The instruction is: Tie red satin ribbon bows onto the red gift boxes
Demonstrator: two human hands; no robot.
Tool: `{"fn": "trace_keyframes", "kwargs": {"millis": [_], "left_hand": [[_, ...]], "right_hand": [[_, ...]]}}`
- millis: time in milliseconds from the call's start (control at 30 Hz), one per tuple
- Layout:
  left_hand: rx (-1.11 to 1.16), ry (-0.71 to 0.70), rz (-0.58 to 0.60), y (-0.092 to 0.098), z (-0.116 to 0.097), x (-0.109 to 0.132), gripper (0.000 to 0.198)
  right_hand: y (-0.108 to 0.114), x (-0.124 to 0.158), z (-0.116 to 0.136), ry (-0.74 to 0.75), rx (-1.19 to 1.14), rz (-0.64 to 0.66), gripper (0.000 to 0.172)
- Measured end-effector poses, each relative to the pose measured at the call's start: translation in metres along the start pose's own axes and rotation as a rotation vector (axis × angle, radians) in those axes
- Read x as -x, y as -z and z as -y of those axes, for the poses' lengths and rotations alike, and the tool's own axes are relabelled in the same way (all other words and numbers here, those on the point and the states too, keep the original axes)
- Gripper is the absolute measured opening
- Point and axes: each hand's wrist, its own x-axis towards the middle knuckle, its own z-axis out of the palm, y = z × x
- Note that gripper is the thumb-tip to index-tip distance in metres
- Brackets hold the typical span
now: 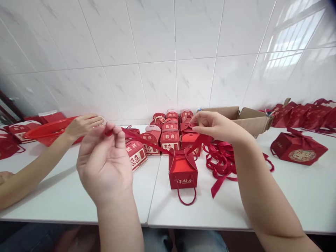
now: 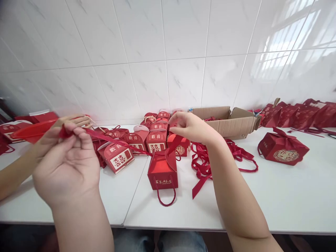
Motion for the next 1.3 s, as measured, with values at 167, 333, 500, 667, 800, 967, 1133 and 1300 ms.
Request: {"fn": "trace_keyframes", "kwargs": {"millis": [167, 333, 500, 667, 800, 967, 1133, 1300], "left_hand": [[0.08, -0.015, 0.031, -0.015, 0.023, -0.015, 0.037], [0.143, 0.035, 0.103, -0.018, 0.039, -0.006, 0.028], [0.117, 0.104, 0.186, -0.018, 0.042, 0.005, 0.013], [0.088, 0.199, 0.308, -0.021, 0.046, 0.011, 0.011], [0.068, 0.22, 0.354, -0.024, 0.046, 0.017, 0.016], [-0.033, 0.069, 0.233, -0.025, 0.042, 0.023, 0.018], [-0.075, 0.022, 0.138, -0.024, 0.027, 0.022, 0.016], [-0.126, 0.038, 0.13, -0.022, 0.012, 0.025, 0.015]], "right_hand": [[-0.001, -0.003, 0.0, -0.006, -0.449, -0.004, 0.026], [-0.002, -0.005, -0.001, -0.013, -0.592, -0.065, 0.025], [-0.001, -0.006, 0.001, 0.038, -0.729, -0.198, 0.022], [0.001, -0.01, -0.004, 0.101, -0.886, -0.183, 0.015], [-0.003, -0.012, -0.007, 0.175, -0.837, -0.22, 0.025], [-0.011, -0.016, -0.007, 0.216, -0.721, -0.427, 0.017], [-0.011, -0.017, -0.006, 0.242, -0.704, -0.548, 0.019], [-0.02, -0.007, 0.008, 0.228, -0.661, -0.327, 0.018]]}}
